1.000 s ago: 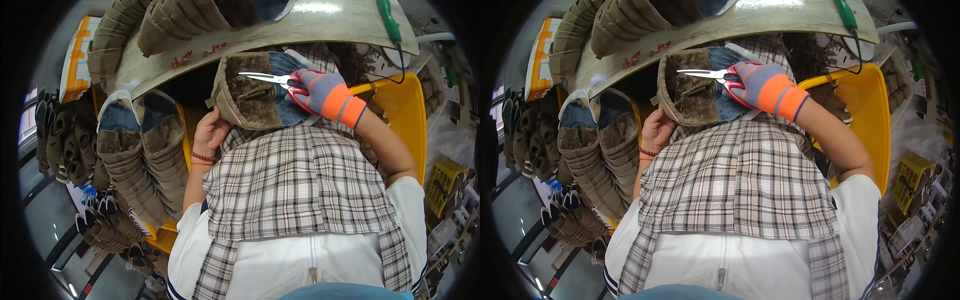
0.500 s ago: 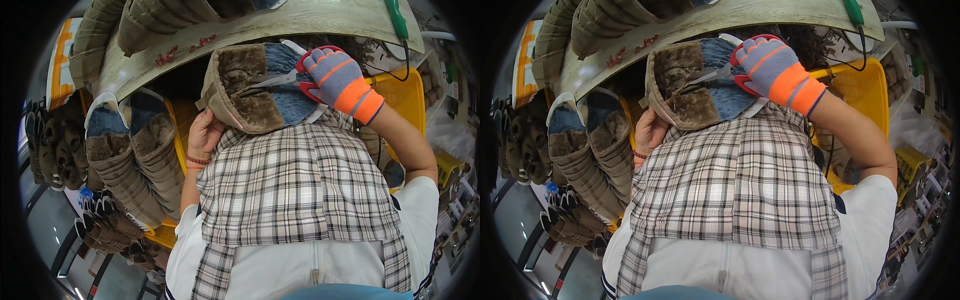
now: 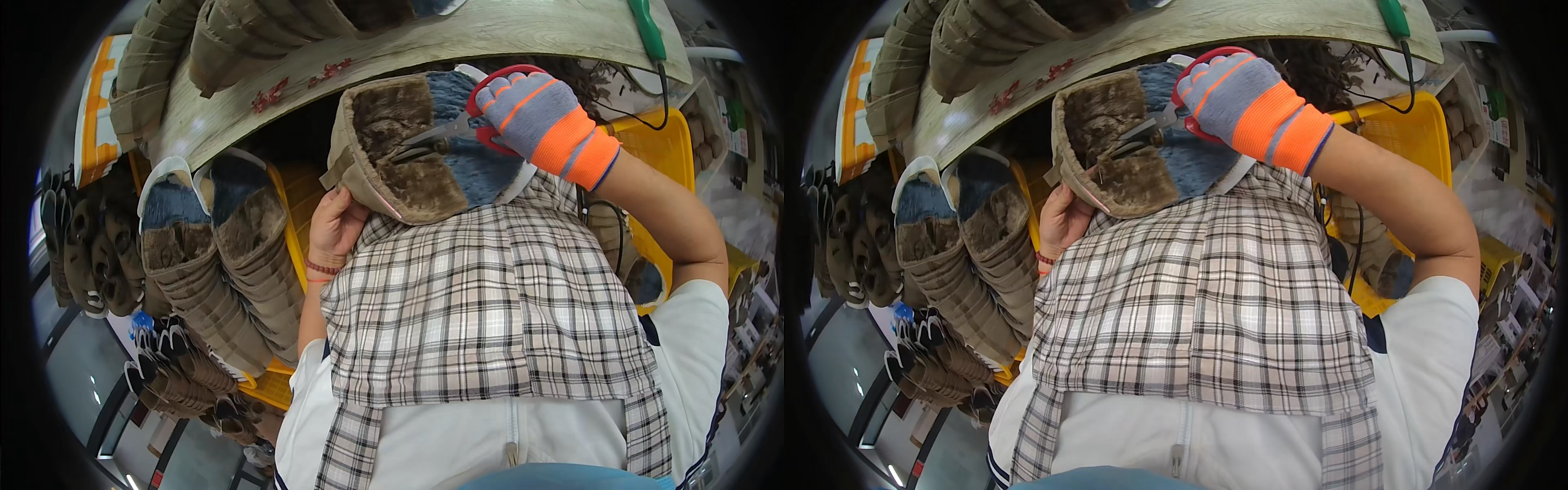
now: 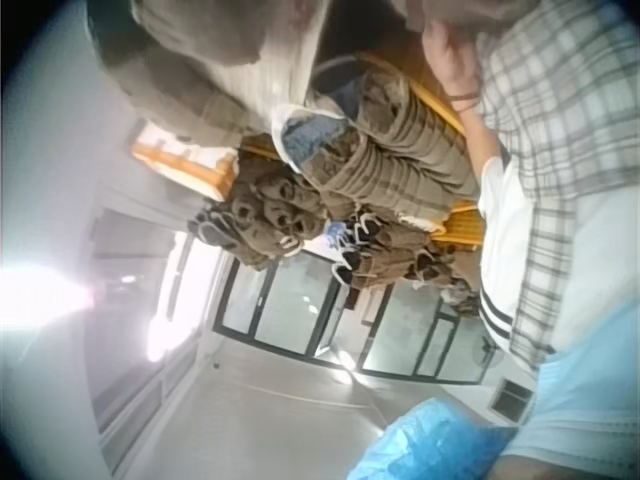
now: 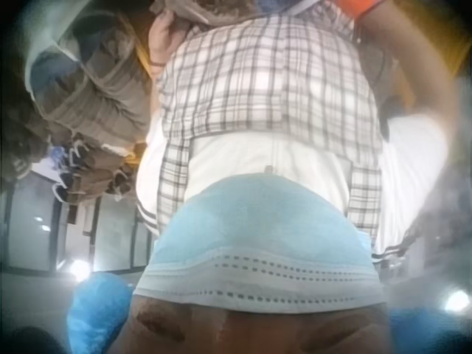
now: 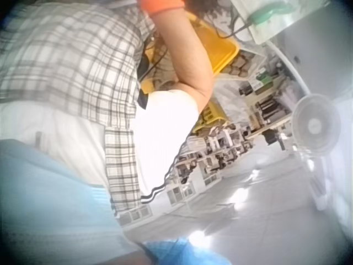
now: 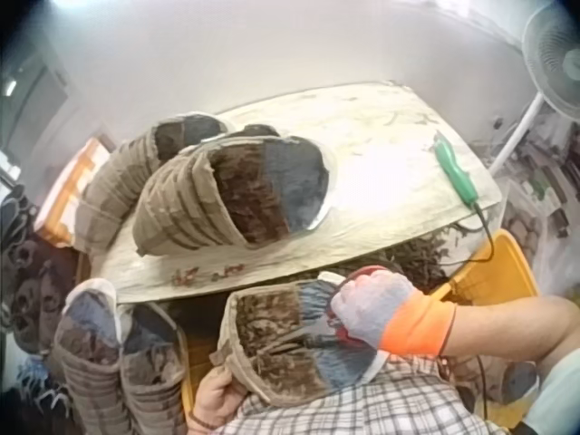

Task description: The person trims the fuzzy lining inside several beige boots using scissors and a green electric trimmer. They handle each boot one at a time, cutting and trimming the interior lining, then placing the finished boots into a yellow bin.

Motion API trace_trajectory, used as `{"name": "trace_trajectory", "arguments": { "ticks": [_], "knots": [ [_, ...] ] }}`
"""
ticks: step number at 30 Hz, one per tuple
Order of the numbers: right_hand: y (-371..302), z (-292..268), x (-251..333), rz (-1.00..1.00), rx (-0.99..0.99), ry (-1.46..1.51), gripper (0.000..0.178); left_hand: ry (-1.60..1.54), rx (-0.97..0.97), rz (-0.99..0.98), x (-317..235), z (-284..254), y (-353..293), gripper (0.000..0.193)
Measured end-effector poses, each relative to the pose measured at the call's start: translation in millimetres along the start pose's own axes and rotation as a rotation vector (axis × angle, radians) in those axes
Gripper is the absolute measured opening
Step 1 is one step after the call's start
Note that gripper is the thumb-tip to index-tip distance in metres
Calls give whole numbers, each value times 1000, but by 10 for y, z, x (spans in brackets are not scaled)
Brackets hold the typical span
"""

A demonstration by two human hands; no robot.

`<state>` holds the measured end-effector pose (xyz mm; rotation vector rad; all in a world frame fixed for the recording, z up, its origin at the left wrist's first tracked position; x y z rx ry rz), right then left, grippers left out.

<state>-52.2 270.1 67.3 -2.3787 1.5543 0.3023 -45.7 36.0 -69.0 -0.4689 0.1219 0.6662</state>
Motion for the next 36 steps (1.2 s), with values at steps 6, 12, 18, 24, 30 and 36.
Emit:
{"name": "trace_trajectory", "arguments": {
  "ticks": [6, 12, 18, 24, 30, 36],
  "knots": [
    [-90, -137, -75, 31, -246, 83, 34, -21, -16, 17, 3, 67, 9, 36],
    [30, -28, 66, 21, -101, 27, 31, -46, -8, 3, 0, 128, 26, 34],
    [-55, -56, -33, 74, -75, 101, 31, -60, 105, -24, 22, -6, -16, 40],
    [-72, 54, 199, 75, 151, 477, 34, 10, 23, 38, -18, -111, 7, 39],
    [-97, 423, -94, 460, 164, 713, 40, 6, 46, 29, -6, -128, -20, 40],
    [-190, 163, 193, 157, 165, 659, 30, 42, 49, 89, -12, -235, -5, 38]
  ]
}}
Point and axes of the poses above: each hand's wrist, its own y-axis towards the middle knuckle, its own z-axis out of the palm, x = y × z, the point moved 9 cm from there along y, towards the middle knuckle, and after that the axes turned 12 degrees about -y, right-handed, at the moved point
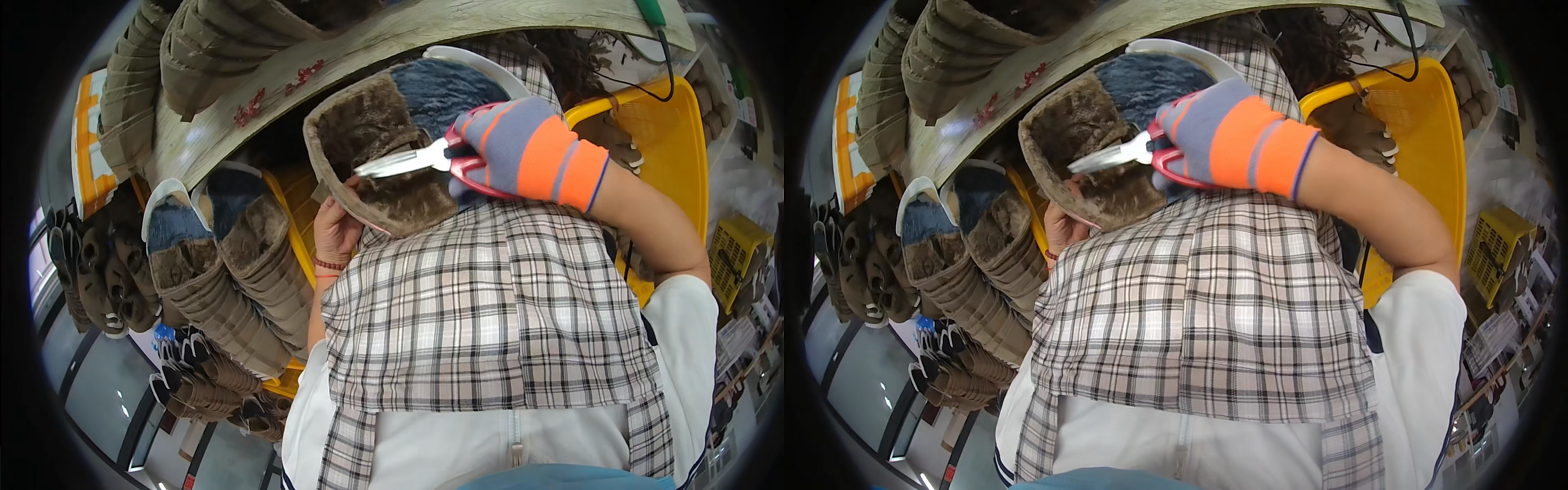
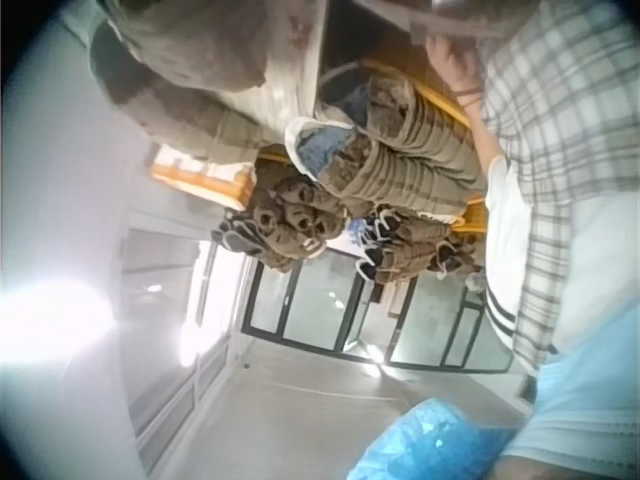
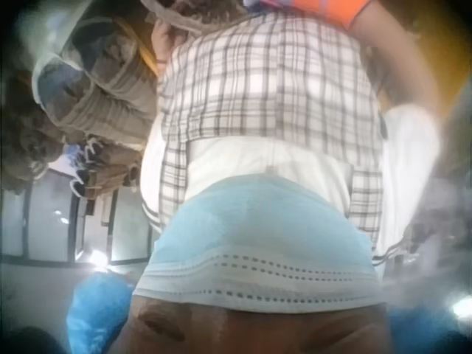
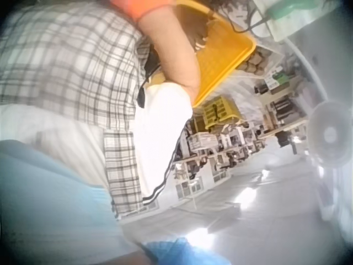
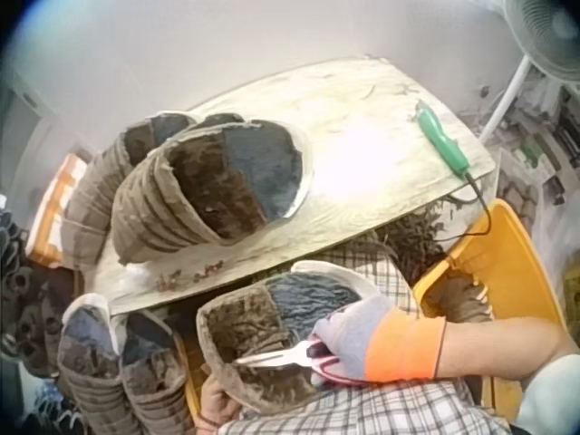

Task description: The person trims the fuzzy lining inside several beige boots using scissors and a green electric trimmer. They handle each boot one at a time, cutting and trimming the interior lining, then placing the finished boots into a yellow bin.

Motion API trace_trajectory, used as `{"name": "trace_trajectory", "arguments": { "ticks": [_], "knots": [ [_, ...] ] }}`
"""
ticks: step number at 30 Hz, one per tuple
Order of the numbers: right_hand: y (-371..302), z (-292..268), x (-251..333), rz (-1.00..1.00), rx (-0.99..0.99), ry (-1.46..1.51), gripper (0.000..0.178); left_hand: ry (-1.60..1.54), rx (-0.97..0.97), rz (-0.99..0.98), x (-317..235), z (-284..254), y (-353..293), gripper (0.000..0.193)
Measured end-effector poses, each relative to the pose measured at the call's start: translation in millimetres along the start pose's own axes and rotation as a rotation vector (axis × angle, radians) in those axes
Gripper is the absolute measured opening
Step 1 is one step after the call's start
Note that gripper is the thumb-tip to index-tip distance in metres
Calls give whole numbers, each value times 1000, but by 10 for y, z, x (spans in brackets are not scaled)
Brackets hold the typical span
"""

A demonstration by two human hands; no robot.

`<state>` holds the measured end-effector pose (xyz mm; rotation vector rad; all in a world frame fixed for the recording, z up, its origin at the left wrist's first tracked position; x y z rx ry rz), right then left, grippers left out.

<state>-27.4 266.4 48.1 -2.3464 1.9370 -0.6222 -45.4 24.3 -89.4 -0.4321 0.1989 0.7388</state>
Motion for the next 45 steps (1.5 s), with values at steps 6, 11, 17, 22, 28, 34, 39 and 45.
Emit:
{"name": "trace_trajectory", "arguments": {
  "ticks": [6, 11, 17, 22, 28, 34, 39, 45],
  "knots": [
    [28, 60, -171, 172, -161, 133, 41, 35, -19, -9, -10, 82, -40, 35],
    [-63, 279, -321, 251, 29, 119, 43, 57, -10, 20, -12, 96, -51, 36],
    [-150, 120, -102, 60, -135, 50, 42, 34, -10, 9, -4, 115, -30, 34],
    [-135, 40, 44, -46, -48, -32, 54, 45, -17, 2, -28, 58, -59, 31],
    [-22, 98, 82, -45, 155, -86, 58, 240, 18, 86, -103, 126, -62, 31],
    [8, 98, 125, -75, 189, -90, 58, 245, 14, 78, -104, 113, -44, 34],
    [8, 169, 90, -66, 197, -125, 48, 301, 30, 89, -107, 57, -40, 40],
    [-119, -91, -203, 141, -112, 132, 39, 44, -32, -46, -52, -42, -71, 40]
  ]
}}
Point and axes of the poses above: each hand's wrist, its own y-axis towards the middle knuckle, its own z-axis out of the palm, x = y × z, the point moved 9 cm from there along y, towards the middle knuckle, and after that the axes turned 12 degrees about -y, right-handed, at the moved point
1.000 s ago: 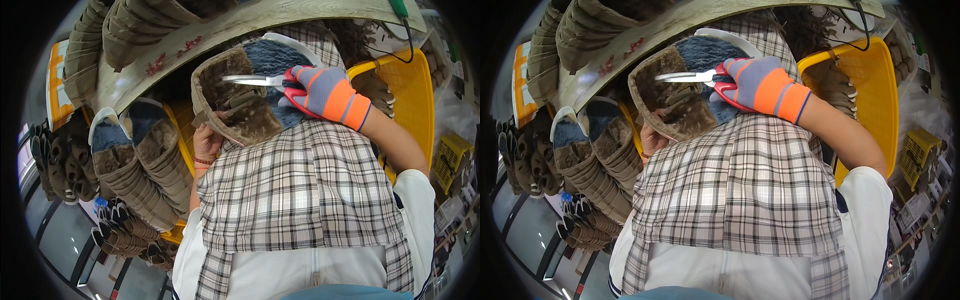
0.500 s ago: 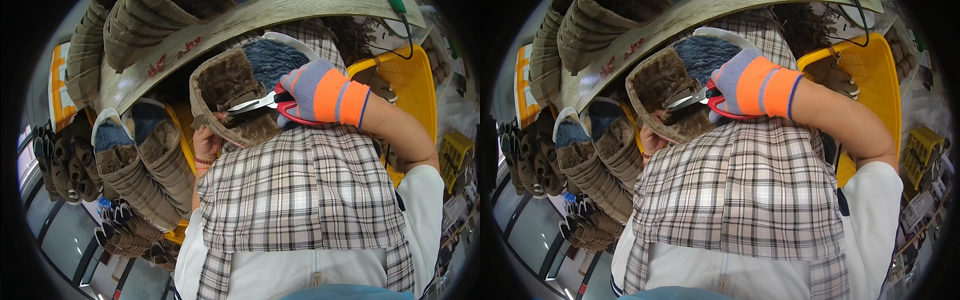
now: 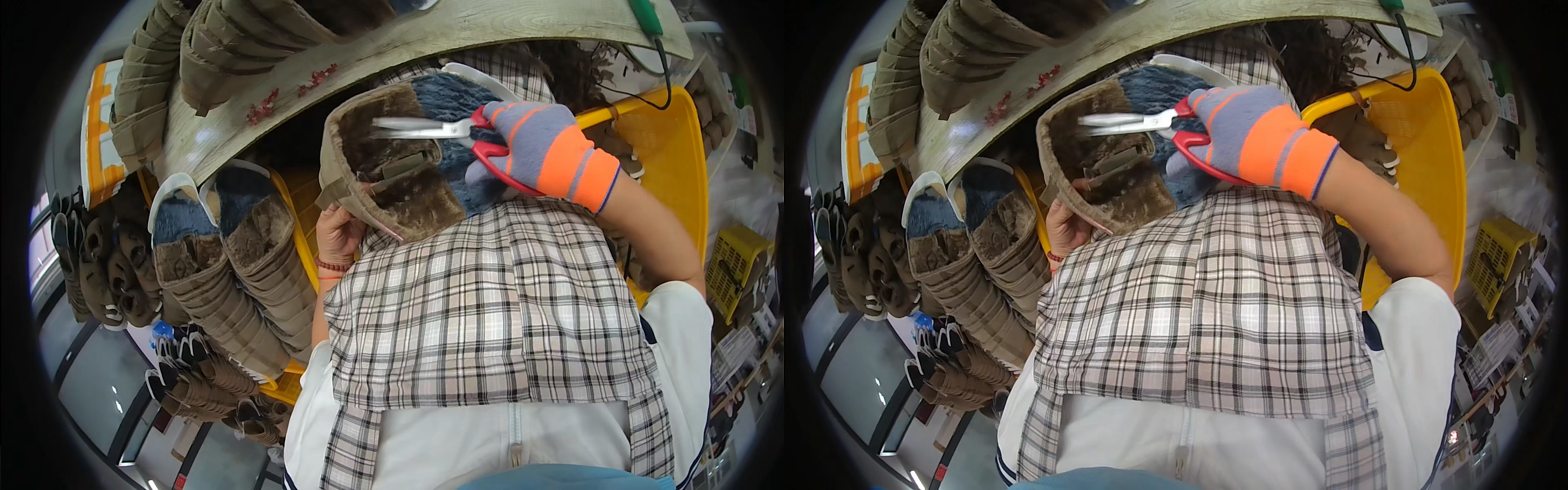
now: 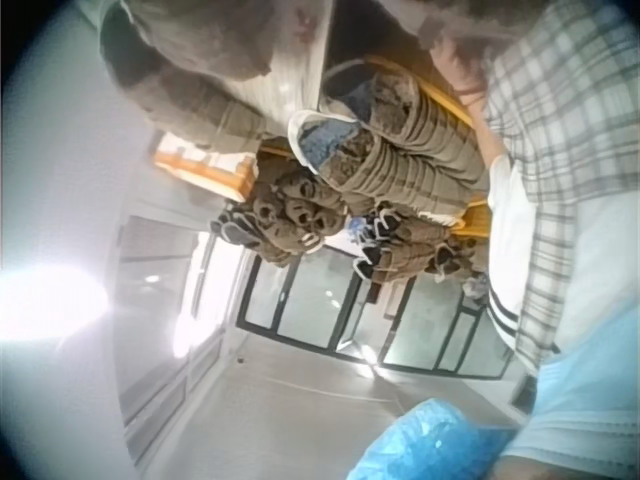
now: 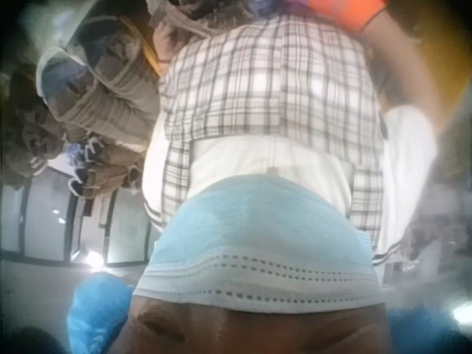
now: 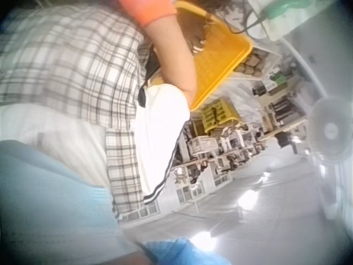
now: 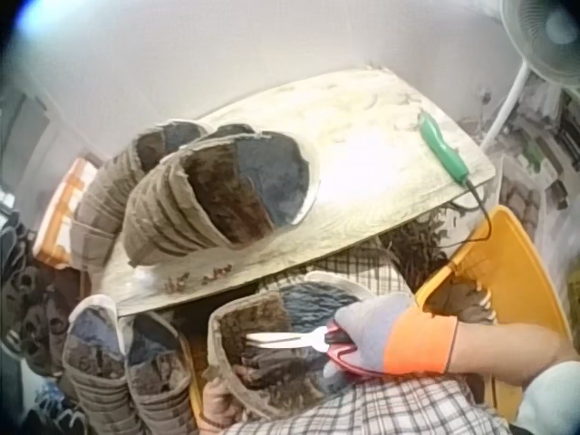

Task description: The person trims the fuzzy lining inside several beige boots using scissors and a green electric trimmer. They handle each boot one at a time, cutting and trimming the interior lining, then placing the finished boots into a yellow bin.

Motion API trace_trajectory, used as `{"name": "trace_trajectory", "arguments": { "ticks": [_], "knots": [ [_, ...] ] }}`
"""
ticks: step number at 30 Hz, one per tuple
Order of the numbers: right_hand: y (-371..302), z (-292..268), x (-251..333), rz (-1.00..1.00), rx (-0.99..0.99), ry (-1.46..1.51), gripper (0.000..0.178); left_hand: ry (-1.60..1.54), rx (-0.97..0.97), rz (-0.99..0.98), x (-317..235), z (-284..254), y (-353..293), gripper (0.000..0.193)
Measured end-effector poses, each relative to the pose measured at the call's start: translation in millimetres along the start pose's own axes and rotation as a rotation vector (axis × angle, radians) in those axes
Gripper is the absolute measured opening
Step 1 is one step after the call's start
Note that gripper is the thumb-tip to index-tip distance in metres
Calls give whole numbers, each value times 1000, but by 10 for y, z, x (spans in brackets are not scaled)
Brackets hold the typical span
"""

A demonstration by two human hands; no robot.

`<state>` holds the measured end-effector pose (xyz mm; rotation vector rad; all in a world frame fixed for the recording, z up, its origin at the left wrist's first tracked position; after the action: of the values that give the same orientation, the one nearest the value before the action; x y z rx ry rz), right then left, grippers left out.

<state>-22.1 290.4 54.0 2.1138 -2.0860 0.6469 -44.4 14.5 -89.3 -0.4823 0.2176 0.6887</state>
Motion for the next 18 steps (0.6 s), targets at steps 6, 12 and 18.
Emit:
{"name": "trace_trajectory", "arguments": {
  "ticks": [6, 12, 18],
  "knots": [
    [-50, 151, 19, 171, 46, 357, 55, 92, 36, 83, 2, 339, 195, 58],
    [149, -70, 533, -96, -275, 914, 53, 740, 138, -55, 35, 1179, 297, 47],
    [-175, -1012, 401, 25, -551, 598, 39, 919, -221, 341, -912, 1393, 301, 31]
  ]
}}
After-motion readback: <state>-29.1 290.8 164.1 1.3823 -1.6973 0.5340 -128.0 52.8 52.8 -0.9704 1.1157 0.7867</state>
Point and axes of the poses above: each hand's wrist, its own y-axis towards the middle knuckle, its own z-axis out of the palm, x = y × z, the point moved 9 cm from there along y, towards the middle knuckle, and after that the axes turned 12 degrees about -y, right-handed, at the moved point
